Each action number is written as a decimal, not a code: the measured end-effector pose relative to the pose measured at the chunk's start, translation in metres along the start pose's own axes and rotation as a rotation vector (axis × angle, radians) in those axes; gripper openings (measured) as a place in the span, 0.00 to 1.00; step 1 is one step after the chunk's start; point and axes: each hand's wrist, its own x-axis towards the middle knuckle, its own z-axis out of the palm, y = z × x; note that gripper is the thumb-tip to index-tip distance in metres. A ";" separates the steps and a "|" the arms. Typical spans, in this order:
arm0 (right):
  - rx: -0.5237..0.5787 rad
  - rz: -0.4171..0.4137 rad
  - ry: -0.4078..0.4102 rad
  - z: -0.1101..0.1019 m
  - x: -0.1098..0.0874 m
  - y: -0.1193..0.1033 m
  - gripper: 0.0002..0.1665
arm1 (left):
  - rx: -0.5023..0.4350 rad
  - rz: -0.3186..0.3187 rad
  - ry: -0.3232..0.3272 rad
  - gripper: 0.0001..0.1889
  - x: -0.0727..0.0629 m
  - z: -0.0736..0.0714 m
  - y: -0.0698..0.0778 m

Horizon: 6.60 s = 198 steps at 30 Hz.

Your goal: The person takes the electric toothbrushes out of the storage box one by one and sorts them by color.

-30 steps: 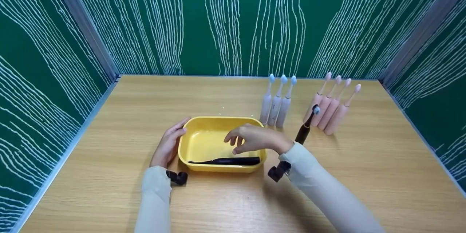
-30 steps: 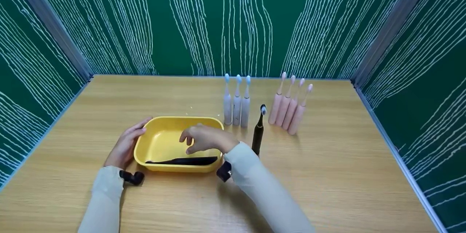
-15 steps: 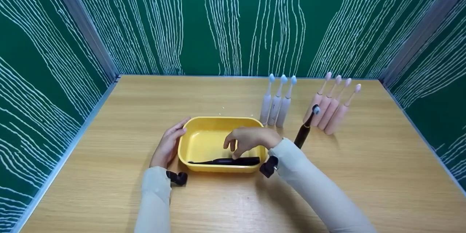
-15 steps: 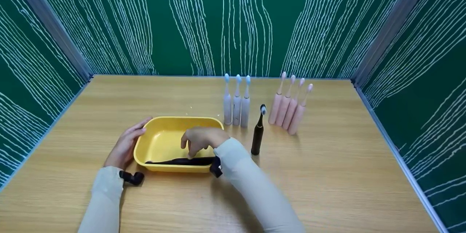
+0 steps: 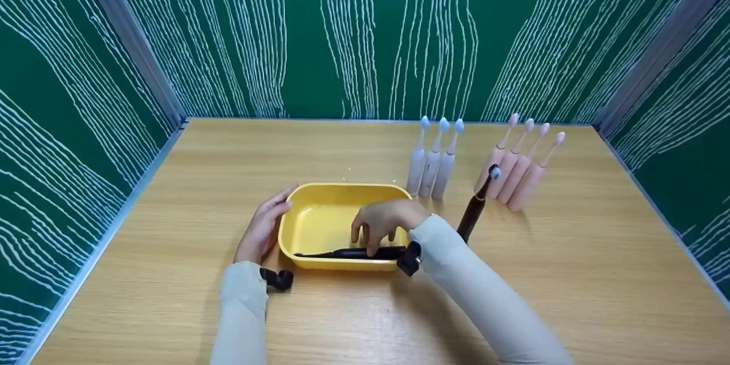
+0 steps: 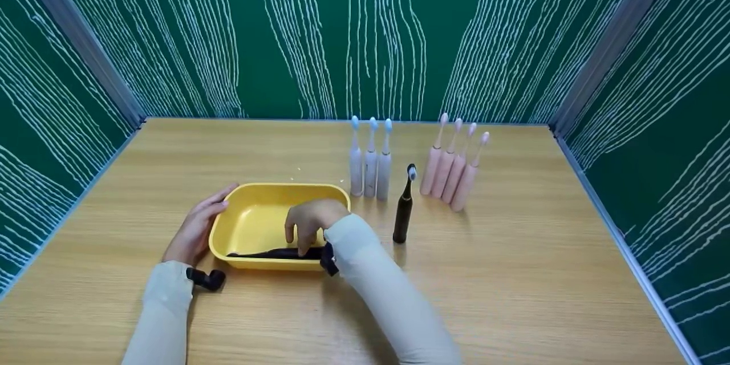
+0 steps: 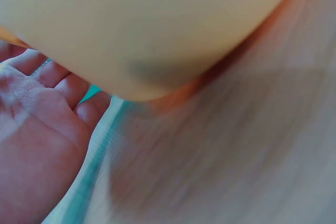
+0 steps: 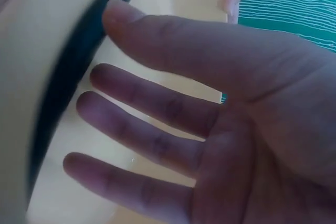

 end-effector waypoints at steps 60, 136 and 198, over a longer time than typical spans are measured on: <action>-0.083 -0.013 0.004 0.009 0.001 0.002 0.21 | -0.014 -0.017 0.012 0.27 -0.001 0.000 0.000; -0.131 -0.159 0.281 0.007 -0.026 0.017 0.20 | -0.031 -0.015 0.007 0.27 0.000 -0.002 -0.003; 0.137 -0.249 0.880 0.033 -0.069 0.042 0.21 | -0.028 -0.019 0.026 0.27 -0.002 -0.003 -0.001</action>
